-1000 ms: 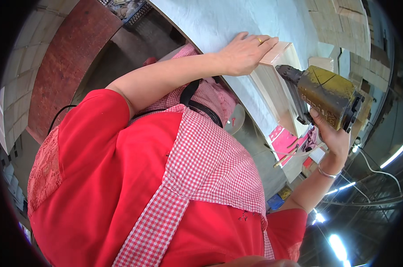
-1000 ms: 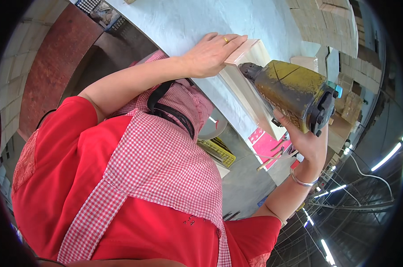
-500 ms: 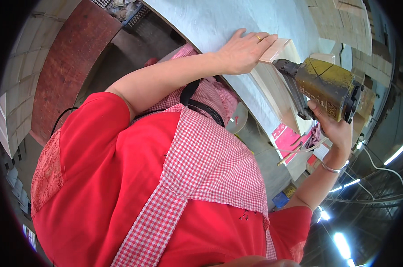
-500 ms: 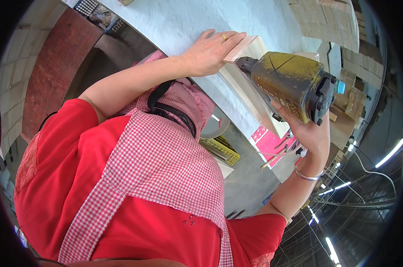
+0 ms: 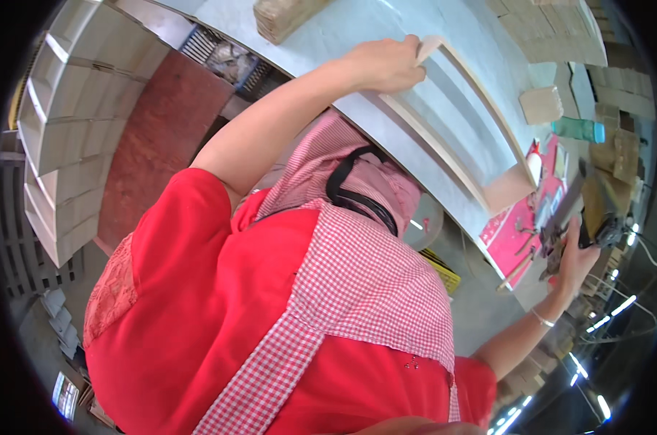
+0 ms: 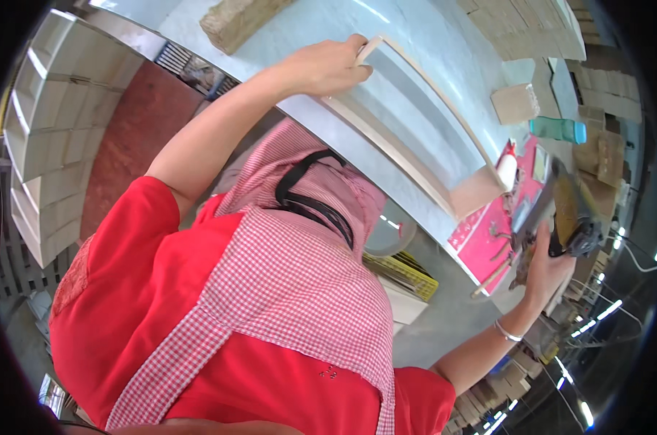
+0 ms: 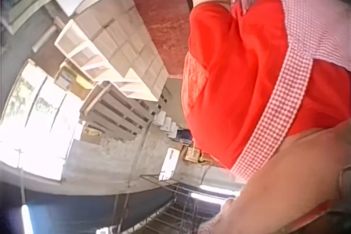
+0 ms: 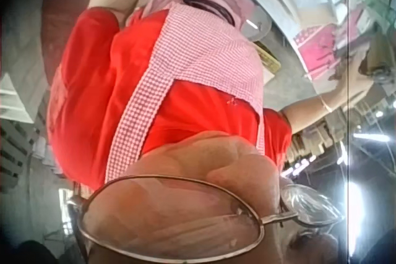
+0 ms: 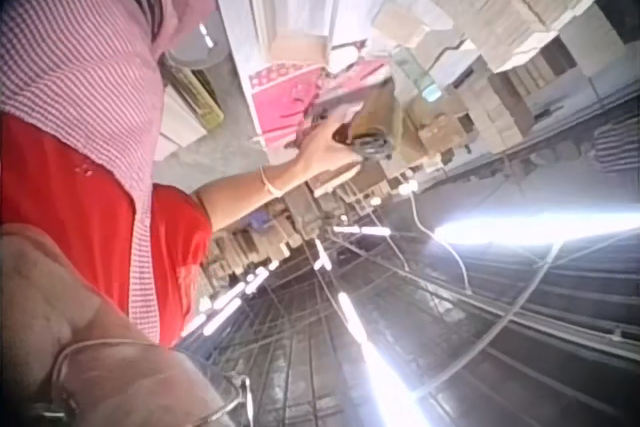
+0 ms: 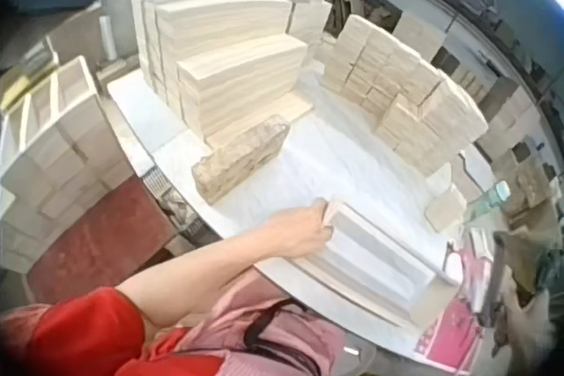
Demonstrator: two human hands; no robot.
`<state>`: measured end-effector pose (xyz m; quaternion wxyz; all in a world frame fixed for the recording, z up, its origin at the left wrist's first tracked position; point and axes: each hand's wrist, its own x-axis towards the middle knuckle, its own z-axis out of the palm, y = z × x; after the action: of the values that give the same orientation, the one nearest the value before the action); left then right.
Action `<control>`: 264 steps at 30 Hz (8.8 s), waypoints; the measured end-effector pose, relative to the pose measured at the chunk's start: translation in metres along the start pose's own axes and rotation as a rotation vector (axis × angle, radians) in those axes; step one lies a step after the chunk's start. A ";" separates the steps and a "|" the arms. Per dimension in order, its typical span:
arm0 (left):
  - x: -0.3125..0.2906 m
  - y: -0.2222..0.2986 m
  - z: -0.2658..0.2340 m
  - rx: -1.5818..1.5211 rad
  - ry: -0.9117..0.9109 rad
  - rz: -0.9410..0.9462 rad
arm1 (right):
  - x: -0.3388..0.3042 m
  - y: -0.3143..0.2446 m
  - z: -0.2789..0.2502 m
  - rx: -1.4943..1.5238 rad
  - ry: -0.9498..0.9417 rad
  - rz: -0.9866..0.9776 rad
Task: Assembling wooden boxes by applying wood glue and using a pneumatic nail gun to join pre-cut boards.
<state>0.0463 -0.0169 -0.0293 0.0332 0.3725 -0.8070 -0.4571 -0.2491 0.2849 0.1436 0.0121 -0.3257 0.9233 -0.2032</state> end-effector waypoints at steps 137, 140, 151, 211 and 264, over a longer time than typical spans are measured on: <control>-0.054 -0.005 0.135 0.687 0.506 0.944 | -0.004 -0.152 0.236 1.056 0.020 -0.194; -0.054 -0.005 0.135 0.684 0.512 0.948 | 0.000 -0.148 0.234 1.035 0.044 -0.191; -0.056 -0.005 0.136 0.666 0.464 0.895 | 0.004 -0.101 0.207 0.887 0.078 -0.108; -0.062 -0.002 0.134 0.677 0.426 0.821 | -0.085 0.062 0.102 0.728 0.385 0.151; -0.075 0.009 0.160 0.549 0.197 0.966 | -0.100 0.065 0.102 0.739 0.347 0.160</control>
<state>0.0320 0.1474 -0.0943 0.2157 -0.0033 -0.9683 -0.1263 -0.1936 0.3543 0.0142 -0.0120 -0.1874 0.7991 -0.5711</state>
